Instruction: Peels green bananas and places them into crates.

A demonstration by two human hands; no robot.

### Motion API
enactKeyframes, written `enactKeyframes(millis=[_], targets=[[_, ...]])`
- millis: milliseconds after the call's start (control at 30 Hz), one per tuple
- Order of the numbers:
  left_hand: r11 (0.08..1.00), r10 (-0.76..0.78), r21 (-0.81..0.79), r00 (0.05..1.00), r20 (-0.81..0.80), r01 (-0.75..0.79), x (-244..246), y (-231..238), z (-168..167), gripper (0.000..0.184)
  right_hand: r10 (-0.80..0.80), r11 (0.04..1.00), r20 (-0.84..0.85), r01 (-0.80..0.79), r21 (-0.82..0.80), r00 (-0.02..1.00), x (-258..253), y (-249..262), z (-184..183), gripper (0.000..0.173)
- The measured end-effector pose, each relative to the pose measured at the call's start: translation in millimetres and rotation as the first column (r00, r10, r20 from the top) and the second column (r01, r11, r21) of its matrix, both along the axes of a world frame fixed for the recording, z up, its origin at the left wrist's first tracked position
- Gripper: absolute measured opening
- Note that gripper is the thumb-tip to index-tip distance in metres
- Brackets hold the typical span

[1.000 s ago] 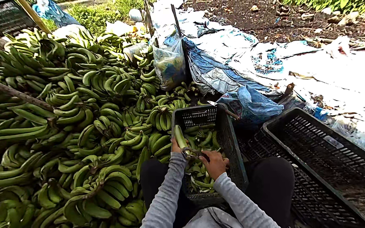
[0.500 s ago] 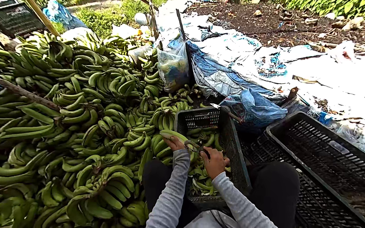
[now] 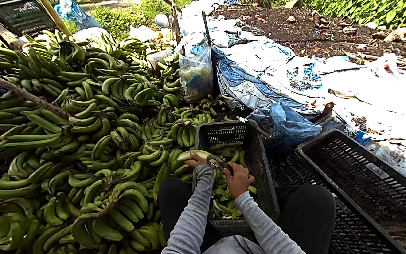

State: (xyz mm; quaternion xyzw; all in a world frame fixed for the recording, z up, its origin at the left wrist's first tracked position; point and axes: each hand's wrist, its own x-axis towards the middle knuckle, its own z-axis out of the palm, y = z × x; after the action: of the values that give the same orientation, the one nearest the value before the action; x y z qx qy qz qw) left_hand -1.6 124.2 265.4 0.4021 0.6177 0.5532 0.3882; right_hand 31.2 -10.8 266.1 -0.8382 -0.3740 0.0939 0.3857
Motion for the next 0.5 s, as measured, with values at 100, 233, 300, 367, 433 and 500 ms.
enactKeyframes(millis=[100, 233, 300, 367, 433, 500], targets=[[0.943, -0.316, -0.055, 0.936, 0.157, 0.328, -4, -10, 27, 0.048, 0.075, 0.997, 0.076, -0.076, 0.008, 0.994, 25, 19, 21, 0.041], [0.219, -0.956, 0.137, 0.185, 0.227, 0.966, -37, -4, 13, 0.058, 0.254, 0.931, 0.054, -0.229, -0.284, 0.966, 90, 70, 74, 0.043], [0.081, -0.963, 0.195, 0.026, 0.27, 0.977, -39, -4, 1, 0.073, 0.293, 0.911, 0.113, -0.242, -0.334, 0.949, 107, 80, 80, 0.043], [0.414, -0.853, 0.064, 0.362, 0.375, 0.908, -36, -10, 3, 0.06, 0.271, 0.943, 0.111, -0.241, -0.231, 0.956, 94, 69, 64, 0.042], [0.766, -0.484, -0.304, 0.819, 0.307, 0.567, -18, -8, 21, 0.051, 0.245, 0.965, 0.068, -0.236, -0.116, 0.967, 62, 45, 26, 0.045], [0.742, -0.474, -0.519, 0.879, 0.042, 0.425, -13, 5, 28, 0.048, 0.193, 0.98, 0.068, -0.195, 0.028, 0.979, 32, 17, -10, 0.043]])
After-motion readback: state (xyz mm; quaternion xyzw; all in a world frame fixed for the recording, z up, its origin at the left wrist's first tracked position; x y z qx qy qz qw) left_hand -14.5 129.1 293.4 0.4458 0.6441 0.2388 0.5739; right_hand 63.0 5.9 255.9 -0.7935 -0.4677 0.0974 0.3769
